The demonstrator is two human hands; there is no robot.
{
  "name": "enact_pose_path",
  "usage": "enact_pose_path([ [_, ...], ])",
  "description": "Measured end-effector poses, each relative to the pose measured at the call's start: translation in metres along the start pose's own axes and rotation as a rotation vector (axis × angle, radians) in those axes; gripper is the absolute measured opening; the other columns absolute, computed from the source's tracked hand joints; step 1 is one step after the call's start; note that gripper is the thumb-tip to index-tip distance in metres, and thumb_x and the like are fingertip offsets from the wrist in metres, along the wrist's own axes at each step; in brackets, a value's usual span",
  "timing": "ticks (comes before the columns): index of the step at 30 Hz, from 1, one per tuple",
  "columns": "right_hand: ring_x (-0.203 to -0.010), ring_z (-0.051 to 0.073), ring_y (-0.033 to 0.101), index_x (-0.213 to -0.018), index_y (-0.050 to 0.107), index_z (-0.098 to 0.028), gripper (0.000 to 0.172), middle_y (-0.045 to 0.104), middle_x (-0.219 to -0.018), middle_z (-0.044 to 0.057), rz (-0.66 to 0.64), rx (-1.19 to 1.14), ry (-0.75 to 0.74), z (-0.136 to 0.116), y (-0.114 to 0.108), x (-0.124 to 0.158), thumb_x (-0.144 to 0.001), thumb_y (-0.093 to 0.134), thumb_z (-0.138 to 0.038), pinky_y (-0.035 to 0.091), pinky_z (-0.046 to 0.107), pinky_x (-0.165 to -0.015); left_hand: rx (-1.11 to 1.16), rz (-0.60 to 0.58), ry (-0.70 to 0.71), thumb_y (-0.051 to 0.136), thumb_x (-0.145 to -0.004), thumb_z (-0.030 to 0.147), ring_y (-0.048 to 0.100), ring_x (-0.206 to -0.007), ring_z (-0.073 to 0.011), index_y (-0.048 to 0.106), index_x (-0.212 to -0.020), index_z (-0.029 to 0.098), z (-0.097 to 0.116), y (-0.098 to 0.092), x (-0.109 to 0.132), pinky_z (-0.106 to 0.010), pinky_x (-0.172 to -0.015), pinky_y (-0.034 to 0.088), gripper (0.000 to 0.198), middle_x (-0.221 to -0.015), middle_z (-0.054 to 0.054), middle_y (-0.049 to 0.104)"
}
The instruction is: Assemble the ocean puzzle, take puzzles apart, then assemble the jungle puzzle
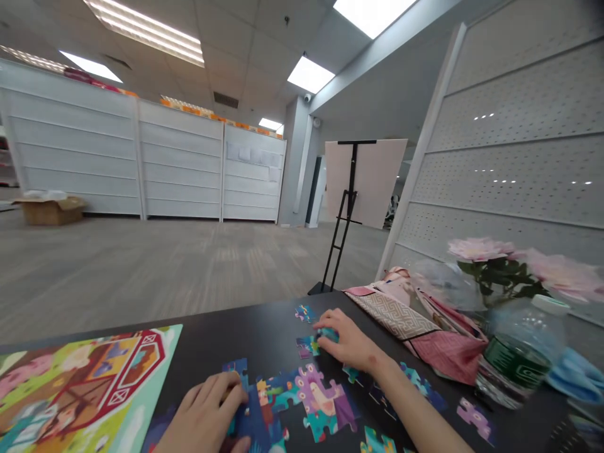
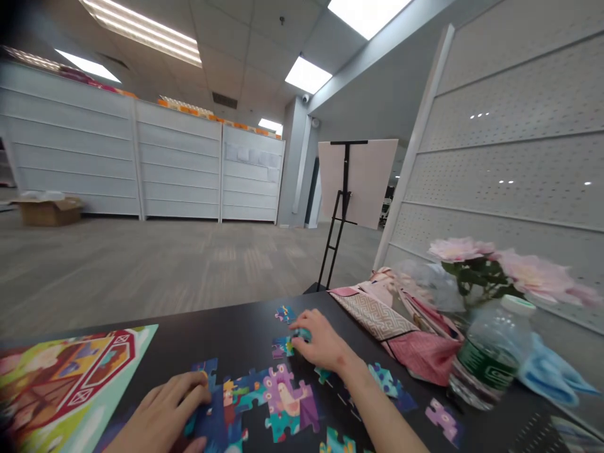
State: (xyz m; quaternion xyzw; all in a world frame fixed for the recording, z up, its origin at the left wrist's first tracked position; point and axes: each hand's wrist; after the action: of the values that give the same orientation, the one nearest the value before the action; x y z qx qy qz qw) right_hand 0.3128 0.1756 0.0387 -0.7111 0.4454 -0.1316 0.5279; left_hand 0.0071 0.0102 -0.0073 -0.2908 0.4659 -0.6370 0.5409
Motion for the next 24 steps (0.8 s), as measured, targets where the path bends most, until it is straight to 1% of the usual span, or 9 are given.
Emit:
enact_pose_path([
  [2,-0.112,0.028,0.059,-0.11,0.076,-0.029,0.03,0.07,-0.114,0.005,-0.065,-0.013,-0.033,-0.009,0.004,0.003,-0.08,0.071,-0.027,0.04,0.043,-0.106,-0.003,-0.013,-0.003,0.064,-0.084,0.038,0.054,-0.129,-0.0344,0.068,-0.12,0.029,0.002,0.0,-0.001,-0.047,-0.107,0.044,0.037,-0.137,-0.01,0.061],
  [4,-0.113,0.029,0.058,-0.107,0.075,-0.027,0.029,0.07,-0.113,0.005,-0.088,-0.02,-0.032,-0.013,0.008,0.004,-0.078,0.072,-0.025,0.039,0.044,-0.106,-0.005,-0.025,-0.015,0.064,-0.084,0.038,0.054,-0.129,-0.035,0.068,-0.12,0.028,0.005,-0.003,-0.001,-0.049,-0.108,0.044,0.038,-0.137,-0.01,0.061],
  [6,-0.104,0.028,0.061,-0.1,0.072,-0.025,0.025,0.071,-0.105,0.005,-0.077,-0.03,-0.002,-0.013,0.009,0.002,-0.075,0.072,-0.023,0.044,0.041,-0.097,-0.006,-0.036,-0.025,0.063,-0.084,0.038,0.053,-0.13,-0.0348,0.067,-0.12,0.028,0.009,-0.006,0.0,-0.049,-0.108,0.044,0.037,-0.137,-0.01,0.061],
  [8,-0.089,0.024,0.062,-0.098,0.068,-0.024,0.021,0.07,-0.093,0.002,-0.054,-0.049,0.034,-0.011,0.008,0.0,-0.076,0.069,-0.021,0.046,0.035,-0.082,-0.006,-0.048,-0.031,0.062,-0.085,0.038,0.054,-0.129,-0.0346,0.067,-0.12,0.028,0.013,-0.011,0.002,-0.05,-0.108,0.044,0.037,-0.137,-0.01,0.061],
  [10,-0.075,0.019,0.059,-0.103,0.066,-0.024,0.024,0.067,-0.083,-0.001,-0.031,-0.073,0.056,-0.009,0.005,-0.002,-0.08,0.063,-0.019,0.044,0.03,-0.071,-0.011,-0.045,-0.029,0.06,-0.087,0.038,0.054,-0.128,-0.0345,0.066,-0.121,0.029,0.016,-0.013,0.004,-0.051,-0.107,0.044,0.037,-0.138,-0.01,0.06],
  [13,-0.069,0.016,0.056,-0.12,0.064,-0.027,0.038,0.068,-0.084,-0.003,-0.007,-0.105,0.063,-0.009,0.002,-0.003,-0.084,0.057,-0.017,0.041,0.028,-0.068,-0.016,-0.044,-0.015,0.058,-0.088,0.04,0.053,-0.128,-0.0352,0.066,-0.122,0.029,0.018,-0.015,0.005,-0.054,-0.107,0.043,0.036,-0.138,-0.01,0.059],
  [15,-0.068,0.015,0.054,-0.12,0.066,-0.029,0.039,0.068,-0.086,-0.003,0.006,-0.119,0.068,-0.01,0.0,-0.003,-0.084,0.057,-0.017,0.04,0.028,-0.068,-0.021,-0.046,-0.012,0.058,-0.088,0.04,0.053,-0.128,-0.0352,0.066,-0.123,0.029,0.018,-0.015,0.005,-0.054,-0.107,0.043,0.037,-0.137,-0.01,0.06],
  [19,-0.063,0.014,0.047,-0.109,0.069,-0.026,0.03,0.053,-0.069,-0.006,0.039,-0.145,0.087,-0.009,0.001,-0.003,-0.082,0.059,-0.018,0.034,0.027,-0.063,-0.032,-0.046,-0.022,0.059,-0.088,0.04,0.053,-0.128,-0.0338,0.066,-0.123,0.029,0.017,-0.014,0.004,-0.05,-0.108,0.043,0.037,-0.136,-0.01,0.06],
  [24,-0.057,0.013,0.04,-0.106,0.068,-0.023,0.028,0.038,-0.061,-0.008,0.031,-0.217,0.094,-0.007,-0.004,-0.003,-0.083,0.053,-0.018,0.031,0.025,-0.057,-0.036,0.005,0.008,0.059,-0.087,0.041,0.054,-0.125,-0.0344,0.066,-0.121,0.029,0.01,-0.005,0.005,-0.051,-0.105,0.044,0.036,-0.135,-0.009,0.06],
])
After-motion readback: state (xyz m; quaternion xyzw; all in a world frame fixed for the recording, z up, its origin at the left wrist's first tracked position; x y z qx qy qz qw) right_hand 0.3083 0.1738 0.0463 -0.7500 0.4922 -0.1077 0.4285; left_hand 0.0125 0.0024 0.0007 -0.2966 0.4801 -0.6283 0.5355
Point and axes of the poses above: each hand's wrist, its own x-axis away from the middle knuckle, its own y-axis out of the palm, z = x × y
